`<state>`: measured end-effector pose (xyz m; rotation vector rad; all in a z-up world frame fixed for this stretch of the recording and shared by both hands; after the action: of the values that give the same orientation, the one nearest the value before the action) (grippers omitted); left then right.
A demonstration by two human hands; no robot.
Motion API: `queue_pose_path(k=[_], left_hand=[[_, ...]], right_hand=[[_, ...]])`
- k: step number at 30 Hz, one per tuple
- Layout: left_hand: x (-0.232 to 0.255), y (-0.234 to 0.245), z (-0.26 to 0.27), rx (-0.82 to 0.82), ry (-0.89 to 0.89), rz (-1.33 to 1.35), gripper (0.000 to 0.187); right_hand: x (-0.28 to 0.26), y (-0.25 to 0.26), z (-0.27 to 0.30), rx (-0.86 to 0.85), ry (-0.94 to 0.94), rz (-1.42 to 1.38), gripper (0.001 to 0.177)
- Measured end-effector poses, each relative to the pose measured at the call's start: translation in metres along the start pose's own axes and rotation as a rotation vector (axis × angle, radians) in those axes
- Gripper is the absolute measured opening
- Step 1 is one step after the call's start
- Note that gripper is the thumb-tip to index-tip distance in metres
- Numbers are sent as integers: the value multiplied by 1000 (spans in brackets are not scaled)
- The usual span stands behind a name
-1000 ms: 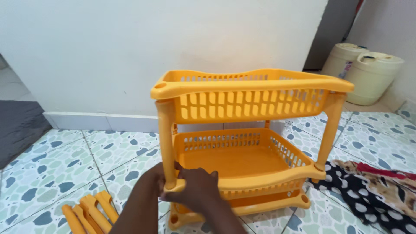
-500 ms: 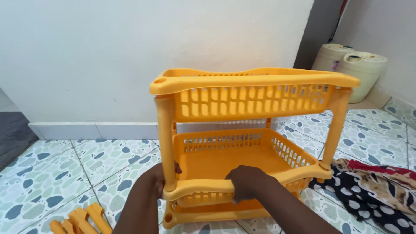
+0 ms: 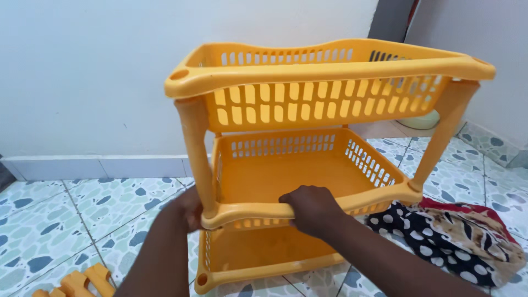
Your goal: The person assembles a yellow plastic two-tier basket by inserting four vertical support rods into the bottom basket, then attaching the top basket and securing it with the rods. The person adjusts the fit of the components and positions the assembled basket upright.
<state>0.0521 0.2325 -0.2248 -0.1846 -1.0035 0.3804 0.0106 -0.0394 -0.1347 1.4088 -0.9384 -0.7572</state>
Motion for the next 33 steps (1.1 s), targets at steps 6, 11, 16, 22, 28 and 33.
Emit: queue_pose_path(k=[6, 11, 16, 22, 28, 33], left_hand=[[-68, 67, -50, 611, -119, -840, 104], [-173, 86, -72, 584, -45, -997, 98], [-145, 109, -66, 773, 39, -936, 41], [-102, 173, 3, 1003, 112, -793, 42], [-104, 219, 77, 1338, 104, -485, 34], [-117, 228, 103, 1504, 85, -198, 32]], right_hand=[[30, 11, -5, -11, -45, 25, 36], [49, 8, -6, 32, -144, -5, 41], [67, -5, 3, 81, -213, -6, 45], [93, -17, 2, 4, -302, 57, 37], [85, -21, -5, 0, -312, 75, 34], [65, -32, -8, -10, -322, 15, 36]])
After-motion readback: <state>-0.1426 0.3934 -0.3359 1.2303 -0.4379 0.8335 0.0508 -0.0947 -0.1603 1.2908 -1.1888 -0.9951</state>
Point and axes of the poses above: each hand's wrist, its own z-axis away from the middle knuckle, its own y-axis out of the back of the hand, x = y × z, the point moved 4 cm from there along -z, towards the middle knuckle, and after that the axes turned 7 degrees about z, right-handed, at the moved point
